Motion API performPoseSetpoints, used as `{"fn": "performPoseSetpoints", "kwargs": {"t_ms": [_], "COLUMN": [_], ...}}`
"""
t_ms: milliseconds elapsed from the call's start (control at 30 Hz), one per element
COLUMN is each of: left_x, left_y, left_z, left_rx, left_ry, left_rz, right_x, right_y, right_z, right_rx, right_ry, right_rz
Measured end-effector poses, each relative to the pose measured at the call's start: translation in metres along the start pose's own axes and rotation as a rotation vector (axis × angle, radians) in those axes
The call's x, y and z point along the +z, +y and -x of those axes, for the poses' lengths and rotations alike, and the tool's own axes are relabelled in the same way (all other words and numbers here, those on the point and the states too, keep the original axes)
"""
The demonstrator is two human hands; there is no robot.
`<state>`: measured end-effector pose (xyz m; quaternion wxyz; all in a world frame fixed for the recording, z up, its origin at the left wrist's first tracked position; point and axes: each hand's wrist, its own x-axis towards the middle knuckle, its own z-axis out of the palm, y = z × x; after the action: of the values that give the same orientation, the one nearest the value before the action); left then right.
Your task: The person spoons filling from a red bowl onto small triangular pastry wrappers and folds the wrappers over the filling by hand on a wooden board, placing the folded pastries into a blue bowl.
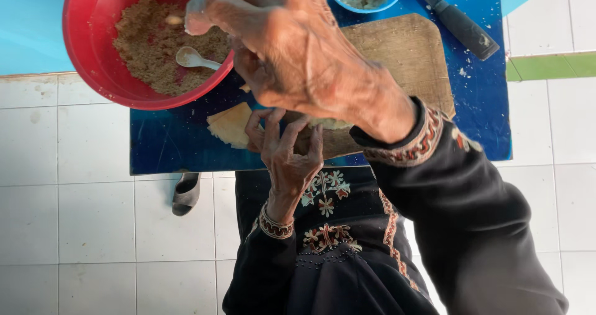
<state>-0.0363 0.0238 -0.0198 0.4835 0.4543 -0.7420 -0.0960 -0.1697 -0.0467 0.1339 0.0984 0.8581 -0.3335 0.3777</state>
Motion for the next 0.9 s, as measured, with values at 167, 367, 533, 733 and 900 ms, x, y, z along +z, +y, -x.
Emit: {"fn": "performPoseSetpoints", "kwargs": {"t_ms": [167, 367, 533, 733, 900], "left_x": [0.000, 0.006, 0.006, 0.006, -0.001], "left_y": [-0.002, -0.002, -0.003, 0.003, 0.009], "left_z": [0.000, 0.001, 0.000, -0.002, -0.009], "left_rx": [-0.051, -0.079, -0.098, -0.069, -0.028], "left_ry": [-0.033, -0.038, -0.060, -0.080, -0.123], "left_rz": [0.160, 0.194, 0.250, 0.162, 0.054], "right_x": [-0.029, -0.028, -0.016, -0.012, -0.014], "right_y": [-0.004, -0.011, -0.019, -0.018, -0.018], "right_z": [0.077, 0.168, 0.177, 0.174, 0.166], "right_rx": [0.113, 0.534, 0.603, 0.600, 0.549], "right_ry": [-0.151, -0.324, -0.292, -0.318, -0.283], "right_rz": [0.262, 0.420, 0.426, 0.370, 0.243]}}
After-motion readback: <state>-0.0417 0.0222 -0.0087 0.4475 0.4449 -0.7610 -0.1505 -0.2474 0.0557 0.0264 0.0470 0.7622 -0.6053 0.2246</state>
